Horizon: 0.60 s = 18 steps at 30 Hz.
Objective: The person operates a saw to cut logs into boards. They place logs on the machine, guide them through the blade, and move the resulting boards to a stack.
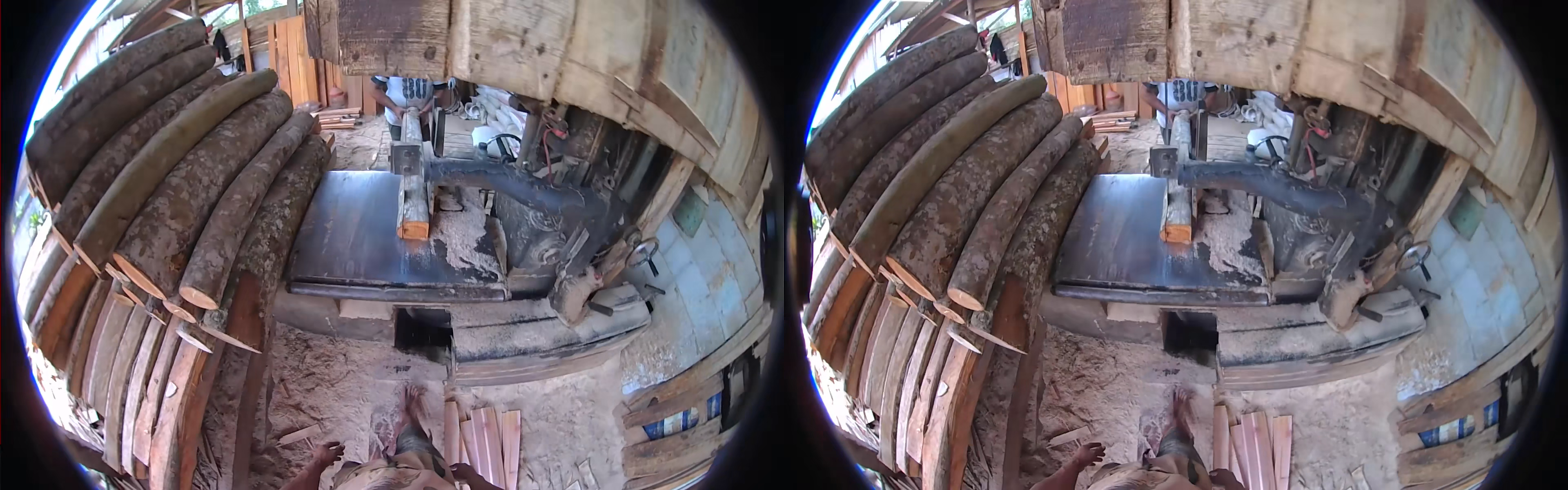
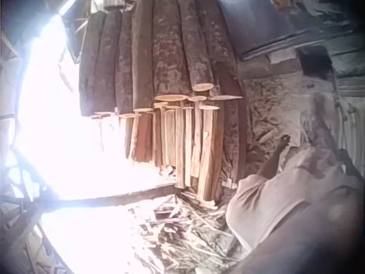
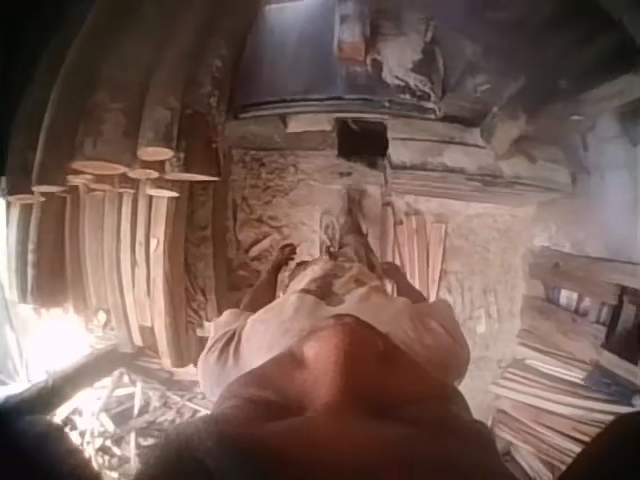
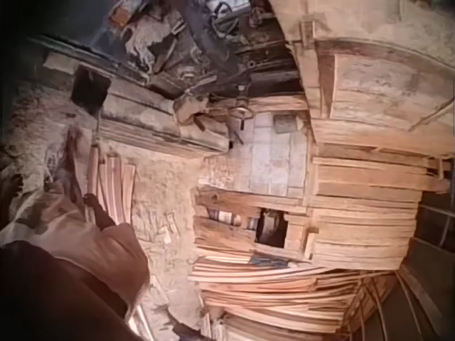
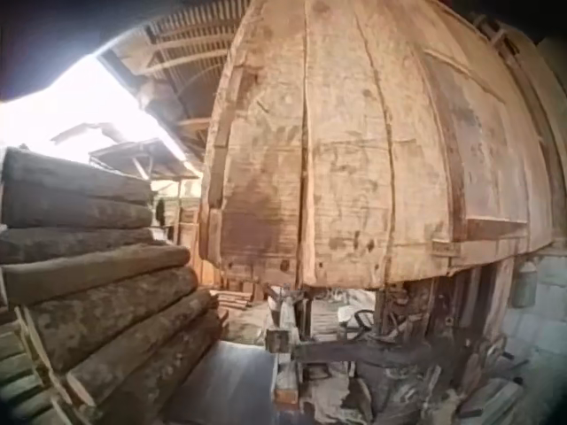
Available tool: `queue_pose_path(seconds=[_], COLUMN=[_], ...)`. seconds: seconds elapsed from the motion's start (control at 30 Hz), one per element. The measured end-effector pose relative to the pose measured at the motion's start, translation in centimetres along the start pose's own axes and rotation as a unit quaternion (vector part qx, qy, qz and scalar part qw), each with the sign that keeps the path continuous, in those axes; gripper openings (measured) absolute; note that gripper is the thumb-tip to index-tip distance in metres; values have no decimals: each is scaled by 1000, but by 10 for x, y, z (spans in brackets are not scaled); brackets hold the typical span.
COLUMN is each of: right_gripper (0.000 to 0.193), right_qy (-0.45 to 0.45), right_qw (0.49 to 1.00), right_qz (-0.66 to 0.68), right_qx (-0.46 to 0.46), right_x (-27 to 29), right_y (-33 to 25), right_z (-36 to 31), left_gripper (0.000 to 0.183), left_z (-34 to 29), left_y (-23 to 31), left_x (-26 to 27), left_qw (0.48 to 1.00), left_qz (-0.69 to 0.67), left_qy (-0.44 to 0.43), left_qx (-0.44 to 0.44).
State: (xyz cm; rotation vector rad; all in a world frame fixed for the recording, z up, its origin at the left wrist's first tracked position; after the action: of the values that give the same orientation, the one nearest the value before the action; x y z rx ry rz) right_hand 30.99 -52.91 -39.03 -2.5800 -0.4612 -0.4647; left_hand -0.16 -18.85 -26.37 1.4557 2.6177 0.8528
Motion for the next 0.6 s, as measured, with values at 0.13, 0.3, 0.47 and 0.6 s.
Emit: queue_pose_path(seconds=[0.13, 0.3, 0.47, 0.6], right_gripper=[48, 42, 49, 68], right_qy=[69, 234, 190, 182], right_qw=[995, 949, 857, 861], right_qz=[26, 109, 408, 420], right_qx=[68, 180, 252, 222], right_x=[139, 357, 507, 523], right_y=[-92, -239, -374, -424], right_z=[33, 71, 58, 26], left_gripper=[61, 59, 62, 71], left_z=[52, 79, 92, 86], left_y=[84, 297, 480, 522], left_x=[2, 16, 38, 28], left_qw=[997, 978, 946, 956], left_qz=[-77, -93, -110, -149], left_qy=[7, 33, 41, -86], left_qx=[-24, -186, -304, -239])
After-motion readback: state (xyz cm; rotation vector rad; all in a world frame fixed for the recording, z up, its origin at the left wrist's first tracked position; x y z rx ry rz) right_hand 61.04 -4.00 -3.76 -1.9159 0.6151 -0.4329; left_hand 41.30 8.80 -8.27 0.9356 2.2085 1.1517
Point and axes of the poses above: each hand's wrist, its own z-axis towards the middle knuckle, its own x-axis out of the back of the hand, y = z × x, the point moved 7 cm from there along z, towards the middle knuckle, and after that the axes turned 7 degrees about z, right-handed, at the moved point
